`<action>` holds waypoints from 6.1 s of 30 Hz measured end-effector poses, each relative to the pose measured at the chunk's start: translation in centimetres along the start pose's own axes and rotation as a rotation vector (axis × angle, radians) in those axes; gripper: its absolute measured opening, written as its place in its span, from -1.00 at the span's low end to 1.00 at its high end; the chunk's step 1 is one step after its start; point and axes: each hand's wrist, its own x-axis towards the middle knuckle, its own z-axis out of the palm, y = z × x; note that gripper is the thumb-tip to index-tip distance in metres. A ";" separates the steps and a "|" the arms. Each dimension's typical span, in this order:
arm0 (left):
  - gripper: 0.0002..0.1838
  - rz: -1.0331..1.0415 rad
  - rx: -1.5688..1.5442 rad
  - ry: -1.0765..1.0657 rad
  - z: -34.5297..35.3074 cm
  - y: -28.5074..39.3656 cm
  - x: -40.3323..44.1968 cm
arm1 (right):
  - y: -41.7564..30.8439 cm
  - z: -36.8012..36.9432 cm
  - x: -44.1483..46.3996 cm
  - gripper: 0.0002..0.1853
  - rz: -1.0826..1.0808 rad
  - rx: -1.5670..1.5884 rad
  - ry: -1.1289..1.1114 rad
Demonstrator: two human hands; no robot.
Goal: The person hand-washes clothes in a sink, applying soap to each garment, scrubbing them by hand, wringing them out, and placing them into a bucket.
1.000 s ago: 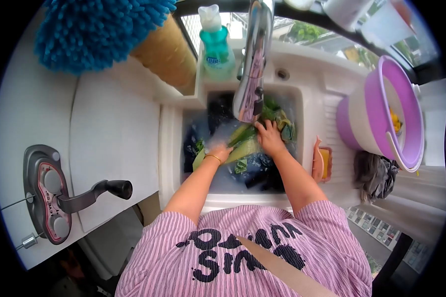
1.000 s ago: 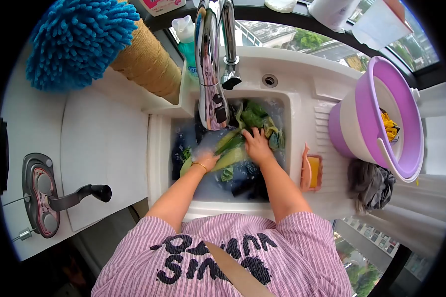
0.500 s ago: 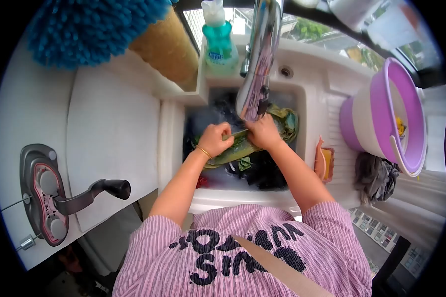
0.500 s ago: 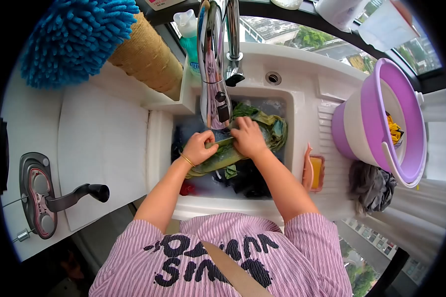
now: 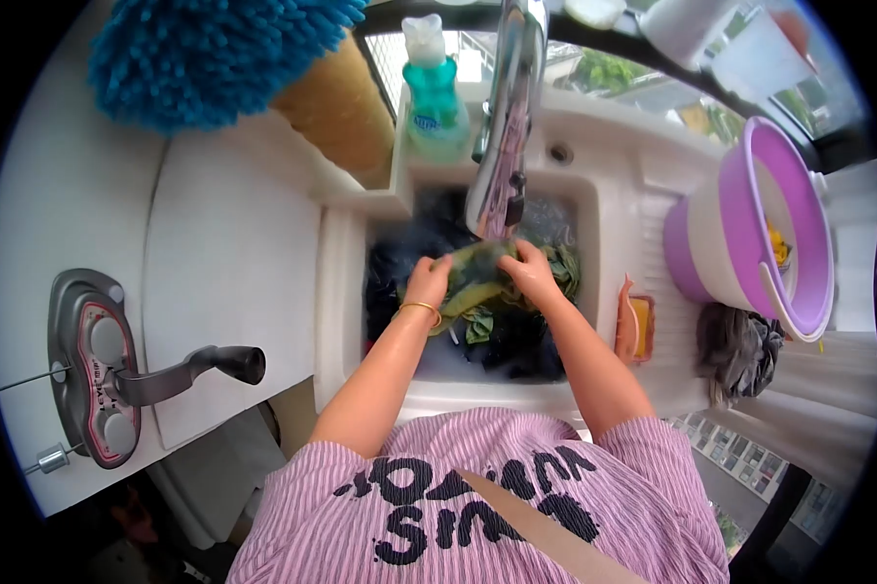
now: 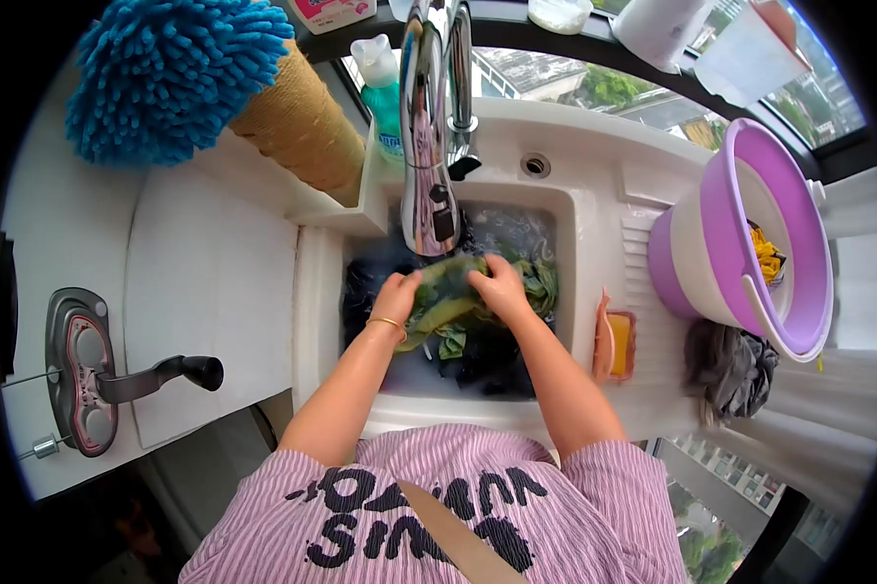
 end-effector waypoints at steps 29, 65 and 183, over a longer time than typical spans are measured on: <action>-0.67 0.655 0.706 -0.267 -7.4 7.7 -5.1 | -11.8 -6.4 -5.9 -0.73 -0.708 -0.557 -0.060; -0.79 0.653 0.780 -0.262 -8.0 7.1 -6.1 | -13.6 -5.1 -7.4 -0.76 -0.307 -0.730 -0.263; -0.32 0.317 0.548 0.299 1.7 -2.0 -3.4 | -1.1 0.8 -5.2 -0.70 -0.473 -0.924 0.197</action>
